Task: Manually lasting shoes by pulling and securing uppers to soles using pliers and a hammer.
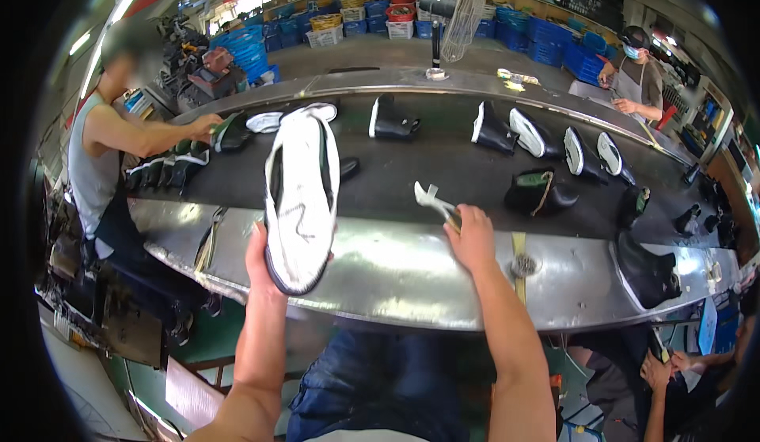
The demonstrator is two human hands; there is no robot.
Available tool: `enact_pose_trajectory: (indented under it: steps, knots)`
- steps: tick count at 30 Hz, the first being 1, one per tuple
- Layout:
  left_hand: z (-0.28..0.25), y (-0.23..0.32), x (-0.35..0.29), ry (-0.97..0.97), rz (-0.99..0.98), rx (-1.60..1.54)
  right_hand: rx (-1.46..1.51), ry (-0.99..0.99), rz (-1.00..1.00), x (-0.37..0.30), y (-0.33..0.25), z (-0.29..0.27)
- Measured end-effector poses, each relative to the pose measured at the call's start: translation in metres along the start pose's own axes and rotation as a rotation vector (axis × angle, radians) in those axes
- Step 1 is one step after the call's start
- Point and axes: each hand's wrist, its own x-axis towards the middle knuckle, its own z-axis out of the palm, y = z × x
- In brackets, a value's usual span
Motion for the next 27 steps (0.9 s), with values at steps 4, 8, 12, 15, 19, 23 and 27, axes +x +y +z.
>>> enact_pose_trajectory:
  steps: [4, 8, 12, 15, 19, 23, 27]
  knots:
    - [-0.01, -0.004, -0.117, -0.045, -0.223, -0.165, 0.134, 0.09, 0.003, -0.048, -0.039, -0.025]
    - [-0.02, -0.018, -0.203, -0.118, -0.372, 0.122, 0.702, -0.174, 0.41, -0.176, -0.1, -0.071]
    - [-0.046, -0.065, -0.269, -0.368, -0.629, 0.444, 1.231, -0.169, 1.039, -0.303, -0.142, -0.068]
    - [-0.063, -0.114, -0.314, -0.472, -0.718, 0.625, 1.233, -0.187, 1.231, -0.365, -0.146, -0.064]
    - [-0.058, -0.151, -0.339, -0.316, -0.755, 0.886, 1.002, -0.294, 0.892, -0.375, -0.156, -0.067]
    - [-0.046, -0.142, -0.318, -0.337, -0.191, 1.115, 0.798, -0.404, 0.548, -0.339, -0.189, -0.063]
    - [-0.062, -0.109, -0.302, -0.306, -0.204, 1.029, 0.777, -0.538, 0.431, -0.327, -0.215, -0.055]
